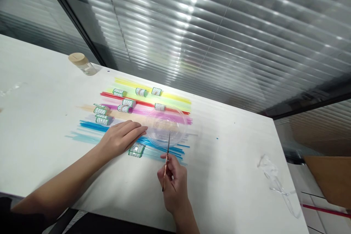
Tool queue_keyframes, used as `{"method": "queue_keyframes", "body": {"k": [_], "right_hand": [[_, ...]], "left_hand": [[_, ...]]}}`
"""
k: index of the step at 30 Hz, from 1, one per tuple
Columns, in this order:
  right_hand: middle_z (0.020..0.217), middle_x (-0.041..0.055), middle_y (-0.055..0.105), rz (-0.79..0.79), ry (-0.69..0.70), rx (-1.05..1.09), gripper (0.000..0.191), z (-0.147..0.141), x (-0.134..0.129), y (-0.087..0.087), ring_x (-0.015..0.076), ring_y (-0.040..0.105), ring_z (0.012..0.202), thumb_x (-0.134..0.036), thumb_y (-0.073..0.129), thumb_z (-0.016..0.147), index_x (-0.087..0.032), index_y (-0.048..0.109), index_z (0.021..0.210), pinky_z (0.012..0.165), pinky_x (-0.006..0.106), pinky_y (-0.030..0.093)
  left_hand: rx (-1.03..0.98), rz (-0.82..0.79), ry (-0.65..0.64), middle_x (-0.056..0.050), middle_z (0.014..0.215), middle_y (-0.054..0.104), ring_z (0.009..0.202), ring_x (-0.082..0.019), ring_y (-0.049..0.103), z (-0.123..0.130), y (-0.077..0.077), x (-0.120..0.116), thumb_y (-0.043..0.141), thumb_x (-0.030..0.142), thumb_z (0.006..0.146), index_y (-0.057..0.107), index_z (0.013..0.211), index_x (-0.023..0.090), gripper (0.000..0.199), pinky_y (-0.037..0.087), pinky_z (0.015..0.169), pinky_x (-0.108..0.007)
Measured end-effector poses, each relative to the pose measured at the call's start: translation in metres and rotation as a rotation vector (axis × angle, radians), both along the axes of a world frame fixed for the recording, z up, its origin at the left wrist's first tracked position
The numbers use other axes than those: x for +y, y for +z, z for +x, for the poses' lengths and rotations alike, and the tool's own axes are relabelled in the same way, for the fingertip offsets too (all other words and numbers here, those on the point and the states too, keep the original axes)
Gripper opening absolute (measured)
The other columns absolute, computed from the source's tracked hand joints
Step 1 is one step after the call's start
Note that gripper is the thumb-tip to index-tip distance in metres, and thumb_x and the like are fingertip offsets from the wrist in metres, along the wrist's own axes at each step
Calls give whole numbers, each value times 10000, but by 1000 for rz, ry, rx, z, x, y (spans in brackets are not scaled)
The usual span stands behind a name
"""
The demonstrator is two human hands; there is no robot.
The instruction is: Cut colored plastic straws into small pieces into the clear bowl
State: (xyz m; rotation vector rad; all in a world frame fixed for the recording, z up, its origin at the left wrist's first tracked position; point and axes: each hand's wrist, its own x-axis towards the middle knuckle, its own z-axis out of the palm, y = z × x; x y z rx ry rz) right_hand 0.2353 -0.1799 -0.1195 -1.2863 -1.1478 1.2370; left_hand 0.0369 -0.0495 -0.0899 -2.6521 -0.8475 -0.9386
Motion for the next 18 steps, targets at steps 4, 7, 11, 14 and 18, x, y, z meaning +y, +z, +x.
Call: {"method": "queue_keyframes", "body": {"k": [4,7,11,14,18], "right_hand": [[568,-70,438,-8,20,-8,330,0,1,1,110,330,476,-494,534,934,-201,585,1079,477,235,295],[548,-77,397,-22,13,-20,338,1,1,0,112,305,472,-497,520,941,-195,597,1072,468,236,270],[534,-87,352,-34,1,-31,319,2,2,-3,112,283,477,-482,522,949,-195,609,1057,486,238,270],[532,-91,332,-25,6,-23,315,2,1,-4,113,275,486,-482,528,948,-199,615,1054,515,242,294],[536,-87,330,-25,5,-11,335,2,0,-4,116,268,489,-500,525,945,-197,618,1054,504,242,279]], "left_hand": [[21,6,-12,-20,787,649,670,-128,565,1,-1,-4,550,169,946,575,1024,142,87,453,598,-240],[37,21,-30,-26,787,652,666,-137,558,1,-2,-5,556,159,939,572,1035,134,100,434,587,-253],[48,35,-39,-22,779,648,661,-138,555,2,-2,-5,581,147,923,572,1039,129,118,422,586,-258],[51,40,-38,-16,775,645,661,-134,556,3,-1,-6,586,143,920,574,1033,131,114,415,588,-255],[61,57,-41,-13,767,640,663,-134,559,3,1,-7,581,153,925,577,1027,136,103,402,582,-255]]}}
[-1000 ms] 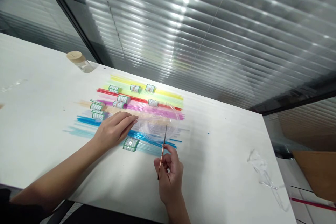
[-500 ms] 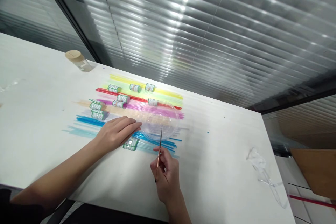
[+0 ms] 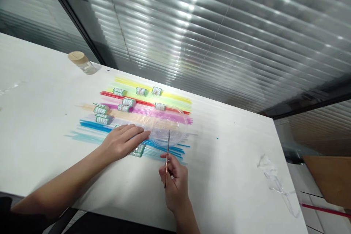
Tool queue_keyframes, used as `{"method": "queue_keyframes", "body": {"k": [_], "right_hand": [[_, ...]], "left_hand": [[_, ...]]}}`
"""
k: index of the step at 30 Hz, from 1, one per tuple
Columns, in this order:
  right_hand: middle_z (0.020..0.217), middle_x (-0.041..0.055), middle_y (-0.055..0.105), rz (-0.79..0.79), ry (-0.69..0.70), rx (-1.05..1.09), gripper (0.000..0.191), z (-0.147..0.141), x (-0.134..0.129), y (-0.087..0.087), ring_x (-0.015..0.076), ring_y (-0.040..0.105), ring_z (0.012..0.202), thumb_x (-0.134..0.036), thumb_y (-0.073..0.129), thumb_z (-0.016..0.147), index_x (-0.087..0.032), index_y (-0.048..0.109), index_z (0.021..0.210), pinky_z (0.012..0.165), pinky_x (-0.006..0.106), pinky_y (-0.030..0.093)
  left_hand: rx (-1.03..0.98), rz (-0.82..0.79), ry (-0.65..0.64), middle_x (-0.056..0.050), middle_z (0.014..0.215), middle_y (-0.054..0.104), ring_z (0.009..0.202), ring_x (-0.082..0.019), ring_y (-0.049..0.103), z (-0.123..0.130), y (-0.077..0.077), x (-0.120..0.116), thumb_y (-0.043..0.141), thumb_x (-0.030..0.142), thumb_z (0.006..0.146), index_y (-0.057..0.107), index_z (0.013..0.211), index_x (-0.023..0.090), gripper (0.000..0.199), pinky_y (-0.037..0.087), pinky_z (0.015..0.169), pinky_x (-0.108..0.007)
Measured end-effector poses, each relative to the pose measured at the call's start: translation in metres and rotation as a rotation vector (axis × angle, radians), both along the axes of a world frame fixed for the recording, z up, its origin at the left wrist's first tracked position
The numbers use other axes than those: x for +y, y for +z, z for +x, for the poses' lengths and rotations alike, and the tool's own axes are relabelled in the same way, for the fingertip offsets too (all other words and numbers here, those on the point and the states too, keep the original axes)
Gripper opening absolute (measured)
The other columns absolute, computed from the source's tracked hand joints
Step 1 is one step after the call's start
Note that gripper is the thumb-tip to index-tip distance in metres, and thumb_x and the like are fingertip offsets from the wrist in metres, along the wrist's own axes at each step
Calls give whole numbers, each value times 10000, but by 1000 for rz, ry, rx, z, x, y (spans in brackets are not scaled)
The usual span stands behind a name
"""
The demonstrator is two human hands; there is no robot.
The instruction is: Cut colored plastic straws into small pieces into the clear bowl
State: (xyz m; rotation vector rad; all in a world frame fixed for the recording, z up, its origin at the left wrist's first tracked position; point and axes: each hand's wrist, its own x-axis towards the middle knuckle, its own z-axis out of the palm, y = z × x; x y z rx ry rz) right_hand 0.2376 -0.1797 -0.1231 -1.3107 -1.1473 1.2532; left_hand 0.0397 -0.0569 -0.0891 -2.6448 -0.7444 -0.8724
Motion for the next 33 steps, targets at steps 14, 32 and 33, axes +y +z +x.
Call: {"method": "queue_keyframes", "body": {"k": [14,32,33], "right_hand": [[525,-93,285,-57,-22,-7,347,-3,3,1,108,249,471,-508,527,937,-174,610,980,477,245,230],[518,-102,283,-57,-21,39,321,-1,1,0,103,230,479,-505,552,931,-190,601,965,513,252,242],[515,-101,286,-64,-19,35,323,-1,1,0,103,234,475,-506,550,931,-189,601,962,504,251,237]], "left_hand": [[15,-2,6,-3,759,636,645,-119,562,0,2,-1,546,163,946,561,1045,148,102,410,589,-248],[36,23,-21,6,754,620,633,-113,536,-4,-3,2,520,90,925,538,1057,165,153,389,588,-246],[33,28,-16,6,756,621,637,-112,538,-4,-3,2,517,90,927,540,1054,164,149,391,590,-245]]}}
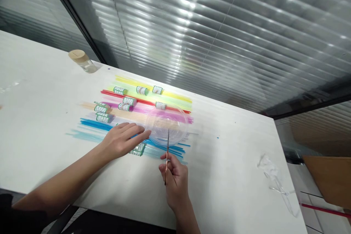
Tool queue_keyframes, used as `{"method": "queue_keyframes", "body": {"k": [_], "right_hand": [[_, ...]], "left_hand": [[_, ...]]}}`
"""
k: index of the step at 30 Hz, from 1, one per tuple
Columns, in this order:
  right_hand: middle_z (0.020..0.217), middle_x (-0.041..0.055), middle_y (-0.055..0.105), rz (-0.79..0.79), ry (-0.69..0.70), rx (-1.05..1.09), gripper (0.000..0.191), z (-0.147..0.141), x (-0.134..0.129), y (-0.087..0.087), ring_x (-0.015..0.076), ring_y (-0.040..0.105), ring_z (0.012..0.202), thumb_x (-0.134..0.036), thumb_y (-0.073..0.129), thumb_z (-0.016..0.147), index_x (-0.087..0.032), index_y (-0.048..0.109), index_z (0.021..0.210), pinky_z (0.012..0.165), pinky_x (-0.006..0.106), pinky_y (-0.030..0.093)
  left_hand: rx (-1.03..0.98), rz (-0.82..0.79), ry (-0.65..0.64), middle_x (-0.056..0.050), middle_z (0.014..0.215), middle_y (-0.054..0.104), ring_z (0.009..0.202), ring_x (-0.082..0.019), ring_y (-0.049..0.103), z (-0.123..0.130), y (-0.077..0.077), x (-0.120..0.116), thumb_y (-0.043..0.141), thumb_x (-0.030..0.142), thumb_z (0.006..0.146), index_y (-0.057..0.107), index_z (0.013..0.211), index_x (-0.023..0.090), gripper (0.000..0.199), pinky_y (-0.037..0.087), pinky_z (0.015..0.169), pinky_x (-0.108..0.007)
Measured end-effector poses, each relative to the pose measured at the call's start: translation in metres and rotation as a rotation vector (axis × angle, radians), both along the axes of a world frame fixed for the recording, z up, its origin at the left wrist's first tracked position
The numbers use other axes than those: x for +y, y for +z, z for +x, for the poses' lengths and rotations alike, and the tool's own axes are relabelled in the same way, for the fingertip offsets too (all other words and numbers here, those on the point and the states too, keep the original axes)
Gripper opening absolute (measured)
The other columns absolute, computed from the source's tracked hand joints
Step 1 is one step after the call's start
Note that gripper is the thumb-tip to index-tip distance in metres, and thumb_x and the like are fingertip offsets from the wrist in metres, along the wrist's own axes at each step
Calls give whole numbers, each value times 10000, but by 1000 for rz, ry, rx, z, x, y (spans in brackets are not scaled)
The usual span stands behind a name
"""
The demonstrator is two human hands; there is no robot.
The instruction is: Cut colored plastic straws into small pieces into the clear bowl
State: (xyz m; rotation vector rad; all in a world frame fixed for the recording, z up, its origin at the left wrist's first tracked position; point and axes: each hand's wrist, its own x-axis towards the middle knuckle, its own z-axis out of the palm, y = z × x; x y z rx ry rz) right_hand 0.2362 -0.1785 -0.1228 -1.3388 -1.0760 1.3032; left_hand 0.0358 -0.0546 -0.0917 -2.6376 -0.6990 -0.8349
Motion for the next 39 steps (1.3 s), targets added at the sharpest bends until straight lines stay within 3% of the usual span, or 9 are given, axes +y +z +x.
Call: {"method": "queue_keyframes", "body": {"k": [39], "right_hand": [[520,-104,256,-46,-30,98,330,-1,0,0,90,203,485,-508,614,895,-181,620,941,485,249,175]], "left_hand": [[40,-29,-5,15,763,621,631,-110,537,-1,-2,2,489,120,948,532,1047,188,128,375,583,-250]]}}
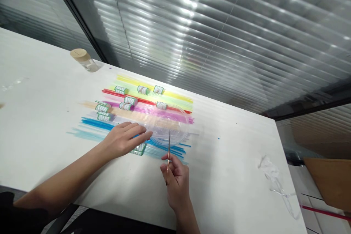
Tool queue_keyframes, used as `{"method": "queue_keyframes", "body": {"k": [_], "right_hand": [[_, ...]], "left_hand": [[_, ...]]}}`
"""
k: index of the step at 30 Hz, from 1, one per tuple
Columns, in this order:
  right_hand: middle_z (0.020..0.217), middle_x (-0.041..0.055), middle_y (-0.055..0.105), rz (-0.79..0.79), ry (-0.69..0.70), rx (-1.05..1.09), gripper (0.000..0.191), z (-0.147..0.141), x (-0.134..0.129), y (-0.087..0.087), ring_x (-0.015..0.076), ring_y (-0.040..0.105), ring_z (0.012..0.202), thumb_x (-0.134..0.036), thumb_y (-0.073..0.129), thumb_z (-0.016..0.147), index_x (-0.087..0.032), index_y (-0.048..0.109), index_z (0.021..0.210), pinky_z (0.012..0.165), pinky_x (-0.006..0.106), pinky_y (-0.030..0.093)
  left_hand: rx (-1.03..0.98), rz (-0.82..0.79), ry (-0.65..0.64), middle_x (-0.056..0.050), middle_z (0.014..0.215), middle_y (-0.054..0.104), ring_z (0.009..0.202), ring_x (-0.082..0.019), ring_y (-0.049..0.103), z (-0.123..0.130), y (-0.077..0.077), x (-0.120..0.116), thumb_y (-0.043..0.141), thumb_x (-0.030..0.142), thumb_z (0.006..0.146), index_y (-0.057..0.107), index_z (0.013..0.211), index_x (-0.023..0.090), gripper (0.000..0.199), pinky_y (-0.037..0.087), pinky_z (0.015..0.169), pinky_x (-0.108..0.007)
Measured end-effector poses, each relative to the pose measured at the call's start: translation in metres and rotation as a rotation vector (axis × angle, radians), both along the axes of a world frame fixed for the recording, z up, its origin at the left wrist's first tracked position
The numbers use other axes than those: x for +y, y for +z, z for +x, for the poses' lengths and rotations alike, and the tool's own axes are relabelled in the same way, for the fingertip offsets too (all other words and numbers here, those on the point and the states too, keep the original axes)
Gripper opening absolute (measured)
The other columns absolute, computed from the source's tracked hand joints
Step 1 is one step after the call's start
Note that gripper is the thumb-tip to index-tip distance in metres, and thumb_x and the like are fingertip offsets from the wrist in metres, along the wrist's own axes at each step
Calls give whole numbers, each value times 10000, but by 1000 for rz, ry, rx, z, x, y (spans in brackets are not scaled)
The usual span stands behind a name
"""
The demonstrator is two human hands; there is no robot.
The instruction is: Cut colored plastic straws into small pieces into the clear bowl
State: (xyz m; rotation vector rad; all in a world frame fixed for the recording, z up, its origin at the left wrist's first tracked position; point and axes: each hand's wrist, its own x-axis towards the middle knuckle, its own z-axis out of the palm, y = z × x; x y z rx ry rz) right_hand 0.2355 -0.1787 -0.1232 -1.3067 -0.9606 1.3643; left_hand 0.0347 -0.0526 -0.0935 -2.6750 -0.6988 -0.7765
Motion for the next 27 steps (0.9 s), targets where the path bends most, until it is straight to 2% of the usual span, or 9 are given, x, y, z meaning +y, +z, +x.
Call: {"method": "queue_keyframes", "body": {"k": [21,27], "right_hand": [[529,-106,235,-24,0,-2,301,0,-1,-1,89,183,494,-483,610,913,-182,623,929,494,256,145],[525,-100,260,16,-20,-6,356,1,-2,-1,90,197,489,-523,617,891,-177,632,971,494,256,149]], "left_hand": [[-23,-11,-1,0,763,623,646,-130,529,0,-1,-1,521,114,938,537,1041,169,118,370,590,-250],[-7,-25,7,5,763,623,642,-131,531,1,-4,-2,518,128,943,539,1041,174,109,373,585,-254]]}}
